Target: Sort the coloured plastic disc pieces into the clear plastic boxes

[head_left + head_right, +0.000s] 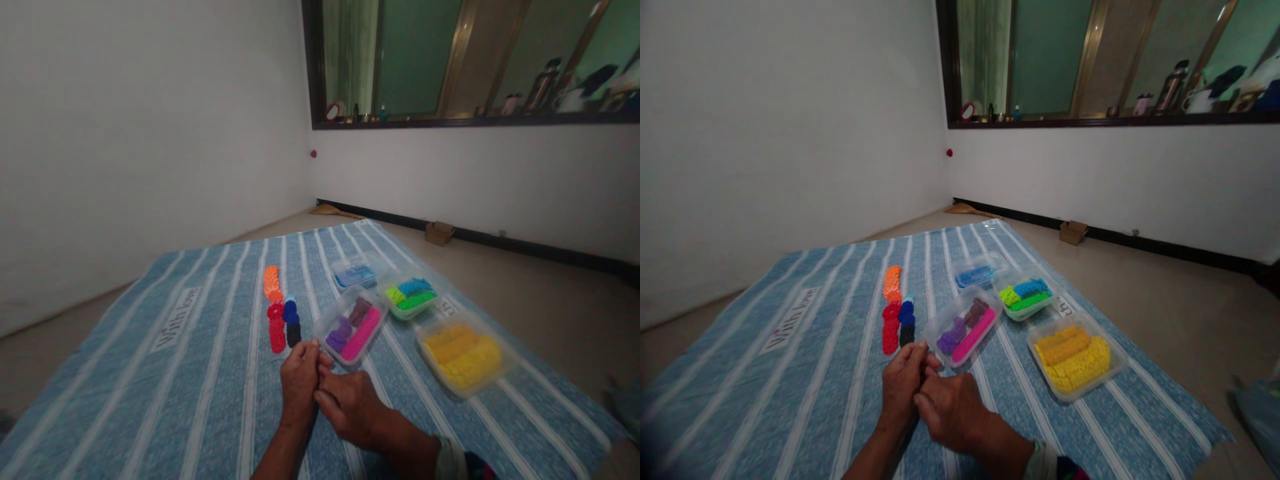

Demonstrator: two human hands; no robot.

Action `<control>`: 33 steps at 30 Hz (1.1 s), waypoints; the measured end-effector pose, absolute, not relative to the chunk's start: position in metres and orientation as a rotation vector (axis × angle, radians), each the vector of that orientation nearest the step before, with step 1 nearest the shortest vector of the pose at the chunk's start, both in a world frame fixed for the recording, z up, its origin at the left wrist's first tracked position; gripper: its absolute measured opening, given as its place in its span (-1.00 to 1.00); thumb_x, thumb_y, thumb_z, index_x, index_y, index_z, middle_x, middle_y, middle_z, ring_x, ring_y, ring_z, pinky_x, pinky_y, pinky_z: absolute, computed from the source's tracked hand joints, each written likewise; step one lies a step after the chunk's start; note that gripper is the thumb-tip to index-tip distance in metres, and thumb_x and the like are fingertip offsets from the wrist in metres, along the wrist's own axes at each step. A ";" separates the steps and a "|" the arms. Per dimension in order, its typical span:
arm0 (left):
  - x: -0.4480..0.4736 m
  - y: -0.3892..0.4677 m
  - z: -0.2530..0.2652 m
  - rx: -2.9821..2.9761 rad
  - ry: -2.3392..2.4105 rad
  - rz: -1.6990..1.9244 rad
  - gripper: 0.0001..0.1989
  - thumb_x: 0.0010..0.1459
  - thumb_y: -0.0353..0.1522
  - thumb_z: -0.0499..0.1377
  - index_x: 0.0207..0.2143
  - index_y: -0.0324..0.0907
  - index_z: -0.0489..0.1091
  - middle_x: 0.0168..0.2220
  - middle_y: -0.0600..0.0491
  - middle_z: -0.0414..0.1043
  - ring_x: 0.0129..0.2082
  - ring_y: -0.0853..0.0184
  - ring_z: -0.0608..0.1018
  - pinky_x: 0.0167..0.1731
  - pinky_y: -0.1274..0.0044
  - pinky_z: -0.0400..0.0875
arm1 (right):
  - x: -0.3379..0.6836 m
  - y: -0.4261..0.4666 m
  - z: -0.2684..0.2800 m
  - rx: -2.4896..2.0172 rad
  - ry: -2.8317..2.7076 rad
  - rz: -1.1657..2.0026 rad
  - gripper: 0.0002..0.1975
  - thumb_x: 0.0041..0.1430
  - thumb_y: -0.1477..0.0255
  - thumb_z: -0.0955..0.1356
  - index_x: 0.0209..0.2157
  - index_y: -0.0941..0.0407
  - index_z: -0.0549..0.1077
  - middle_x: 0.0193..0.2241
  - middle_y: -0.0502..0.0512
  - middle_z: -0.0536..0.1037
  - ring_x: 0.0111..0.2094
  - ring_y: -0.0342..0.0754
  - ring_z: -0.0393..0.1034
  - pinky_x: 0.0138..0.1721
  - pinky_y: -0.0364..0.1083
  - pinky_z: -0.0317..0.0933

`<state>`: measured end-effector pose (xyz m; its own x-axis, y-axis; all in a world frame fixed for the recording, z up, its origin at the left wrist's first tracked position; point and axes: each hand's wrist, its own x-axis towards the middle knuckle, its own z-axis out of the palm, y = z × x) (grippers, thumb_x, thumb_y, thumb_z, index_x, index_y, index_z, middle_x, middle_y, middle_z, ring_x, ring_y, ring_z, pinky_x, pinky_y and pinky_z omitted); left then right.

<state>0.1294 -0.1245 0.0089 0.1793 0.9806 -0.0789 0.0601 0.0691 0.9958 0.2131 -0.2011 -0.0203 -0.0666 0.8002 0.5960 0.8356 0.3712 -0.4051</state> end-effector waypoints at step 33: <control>0.136 -0.118 0.021 1.203 1.108 0.816 -0.66 -0.09 -0.14 0.20 -0.67 -0.21 0.35 -0.79 0.13 0.29 -0.78 0.47 0.29 -0.73 0.63 0.15 | 0.214 -0.199 -0.014 -1.543 -1.902 0.007 -0.83 0.21 0.38 0.23 -0.33 0.11 0.42 -0.43 0.07 0.56 -0.48 -0.08 0.46 -0.49 -0.14 0.20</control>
